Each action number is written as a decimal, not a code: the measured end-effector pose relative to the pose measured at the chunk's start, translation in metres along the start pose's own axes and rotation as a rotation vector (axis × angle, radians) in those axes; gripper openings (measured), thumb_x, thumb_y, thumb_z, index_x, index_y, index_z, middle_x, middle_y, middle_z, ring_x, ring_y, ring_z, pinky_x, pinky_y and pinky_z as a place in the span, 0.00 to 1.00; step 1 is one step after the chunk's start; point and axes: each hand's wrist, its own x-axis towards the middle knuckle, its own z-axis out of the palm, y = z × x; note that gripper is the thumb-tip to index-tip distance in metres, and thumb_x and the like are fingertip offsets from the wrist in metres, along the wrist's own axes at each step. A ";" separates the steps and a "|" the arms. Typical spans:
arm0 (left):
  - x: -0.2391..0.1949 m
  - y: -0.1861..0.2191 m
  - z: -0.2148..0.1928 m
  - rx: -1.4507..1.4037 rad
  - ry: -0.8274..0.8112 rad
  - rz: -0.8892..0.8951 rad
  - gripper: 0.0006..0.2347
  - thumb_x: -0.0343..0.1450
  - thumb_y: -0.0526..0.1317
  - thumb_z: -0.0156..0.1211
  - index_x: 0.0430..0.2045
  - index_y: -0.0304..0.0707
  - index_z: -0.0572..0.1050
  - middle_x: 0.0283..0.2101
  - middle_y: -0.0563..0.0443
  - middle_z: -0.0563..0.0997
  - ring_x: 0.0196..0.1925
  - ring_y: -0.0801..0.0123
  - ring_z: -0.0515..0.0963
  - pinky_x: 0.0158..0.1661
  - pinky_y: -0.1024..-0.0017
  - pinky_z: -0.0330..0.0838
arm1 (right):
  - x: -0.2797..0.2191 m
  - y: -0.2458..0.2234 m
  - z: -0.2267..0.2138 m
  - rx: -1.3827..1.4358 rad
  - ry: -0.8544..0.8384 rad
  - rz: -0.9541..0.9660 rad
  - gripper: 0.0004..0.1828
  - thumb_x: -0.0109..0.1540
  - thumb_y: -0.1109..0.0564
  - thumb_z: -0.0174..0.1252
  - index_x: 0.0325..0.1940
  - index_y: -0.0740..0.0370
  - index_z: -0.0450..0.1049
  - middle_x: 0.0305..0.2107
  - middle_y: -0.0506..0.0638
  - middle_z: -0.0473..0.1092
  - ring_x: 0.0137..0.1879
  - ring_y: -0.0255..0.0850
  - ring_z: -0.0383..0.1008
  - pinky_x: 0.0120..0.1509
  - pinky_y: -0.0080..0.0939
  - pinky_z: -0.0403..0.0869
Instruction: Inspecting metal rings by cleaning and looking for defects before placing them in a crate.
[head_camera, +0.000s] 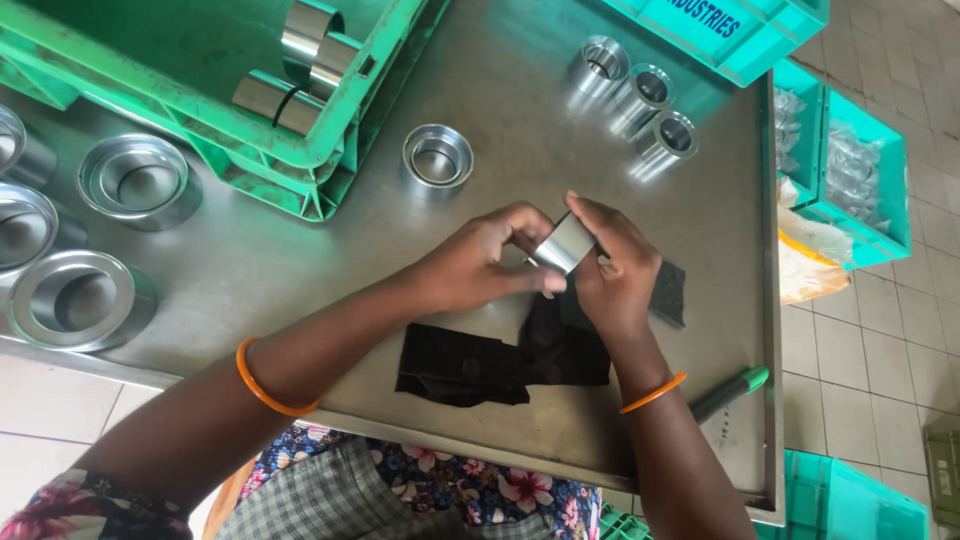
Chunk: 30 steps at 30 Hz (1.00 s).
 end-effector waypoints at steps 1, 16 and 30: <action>-0.003 -0.004 0.003 0.000 -0.002 -0.003 0.16 0.68 0.43 0.70 0.43 0.34 0.72 0.42 0.52 0.81 0.49 0.72 0.80 0.52 0.69 0.72 | -0.001 -0.002 0.000 0.001 0.001 0.003 0.27 0.60 0.73 0.55 0.61 0.60 0.77 0.52 0.54 0.77 0.58 0.40 0.80 0.64 0.41 0.78; -0.016 -0.004 0.016 -0.177 -0.073 -0.051 0.14 0.73 0.33 0.66 0.52 0.33 0.74 0.53 0.45 0.80 0.60 0.66 0.77 0.62 0.68 0.69 | 0.003 -0.011 -0.009 0.084 -0.124 0.069 0.28 0.61 0.74 0.47 0.65 0.65 0.71 0.52 0.53 0.74 0.61 0.40 0.78 0.67 0.39 0.76; -0.015 0.009 0.009 0.102 -0.013 0.184 0.16 0.71 0.32 0.69 0.51 0.29 0.72 0.62 0.41 0.72 0.68 0.62 0.70 0.67 0.65 0.63 | -0.010 0.011 0.006 0.798 -0.321 0.488 0.18 0.66 0.70 0.56 0.61 0.67 0.72 0.49 0.52 0.74 0.55 0.39 0.75 0.60 0.39 0.75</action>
